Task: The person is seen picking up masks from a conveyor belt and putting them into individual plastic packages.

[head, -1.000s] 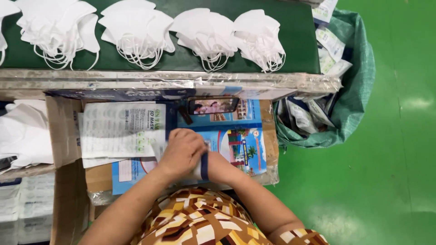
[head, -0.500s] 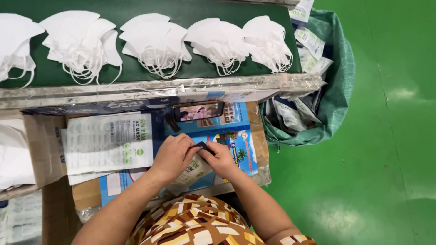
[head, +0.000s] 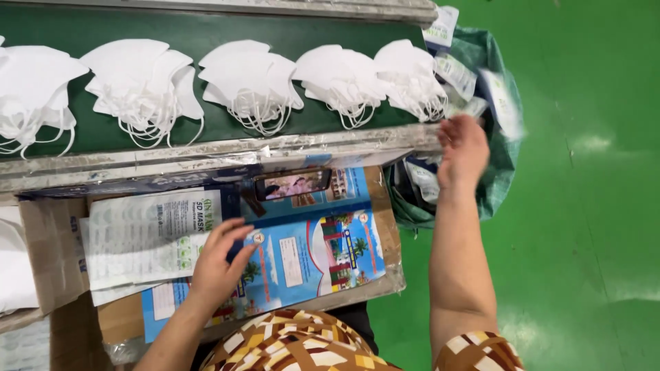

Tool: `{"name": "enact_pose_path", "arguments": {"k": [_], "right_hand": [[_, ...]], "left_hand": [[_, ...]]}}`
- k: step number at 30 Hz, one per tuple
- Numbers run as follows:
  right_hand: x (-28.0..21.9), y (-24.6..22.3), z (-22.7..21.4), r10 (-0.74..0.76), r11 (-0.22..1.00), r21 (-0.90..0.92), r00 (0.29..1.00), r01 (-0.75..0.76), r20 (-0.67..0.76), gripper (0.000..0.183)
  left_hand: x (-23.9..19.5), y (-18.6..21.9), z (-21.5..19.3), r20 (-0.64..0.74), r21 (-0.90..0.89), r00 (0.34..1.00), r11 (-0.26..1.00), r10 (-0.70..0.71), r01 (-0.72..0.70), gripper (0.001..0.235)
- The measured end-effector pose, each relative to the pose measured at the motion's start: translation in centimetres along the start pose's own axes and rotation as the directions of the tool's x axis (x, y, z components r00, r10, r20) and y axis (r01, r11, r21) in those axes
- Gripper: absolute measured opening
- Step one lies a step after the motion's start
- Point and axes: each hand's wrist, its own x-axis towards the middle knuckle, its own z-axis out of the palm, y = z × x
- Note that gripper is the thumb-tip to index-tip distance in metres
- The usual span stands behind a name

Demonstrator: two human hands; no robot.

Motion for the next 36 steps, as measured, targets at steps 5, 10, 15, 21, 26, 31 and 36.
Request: {"name": "enact_pose_path", "arguments": {"k": [5, 10, 15, 21, 26, 31, 36], "right_hand": [[0.6, -1.7, 12.7, -0.018, -0.470, -0.440, 0.490, 0.765, 0.872, 0.099], [9.1, 4.4, 10.3, 0.199, -0.407, -0.600, 0.708, 0.689, 0.678, 0.069], [8.4, 3.4, 9.6, -0.087, -0.211, -0.758, 0.761, 0.617, 0.643, 0.035], [-12.2, 1.8, 9.1, -0.161, -0.218, -0.676, 0.657, 0.704, 0.736, 0.022], [-29.0, 9.6, 7.5, 0.572, 0.779, -0.112, 0.627, -0.617, 0.528, 0.078], [-27.7, 4.2, 9.5, 0.226, 0.926, -0.370, 0.675, 0.074, 0.702, 0.121], [-31.0, 10.4, 8.2, 0.146, 0.674, -0.421, 0.449, 0.607, 0.882, 0.144]], "left_hand": [[-1.8, -1.6, 0.6, 0.004, -0.043, 0.992, 0.991, 0.127, -0.126, 0.035], [-2.3, -3.2, 0.1, -0.018, -0.047, 0.989, 0.987, 0.150, -0.151, 0.033], [-2.2, -3.9, 0.2, 0.032, -0.086, 0.994, 0.991, 0.104, -0.101, 0.033], [0.9, -0.3, 3.3, 0.154, -0.351, 0.919, 0.889, 0.364, -0.293, 0.093], [3.9, -0.8, 4.9, 0.149, -0.716, 0.982, 0.698, 0.118, 0.024, 0.065], [1.8, 3.4, -3.2, 0.146, -0.208, 0.989, 0.977, -0.026, 0.057, 0.036], [1.1, 0.8, -1.8, 0.238, 0.319, 0.948, 0.905, 0.212, -0.282, 0.055]]}}
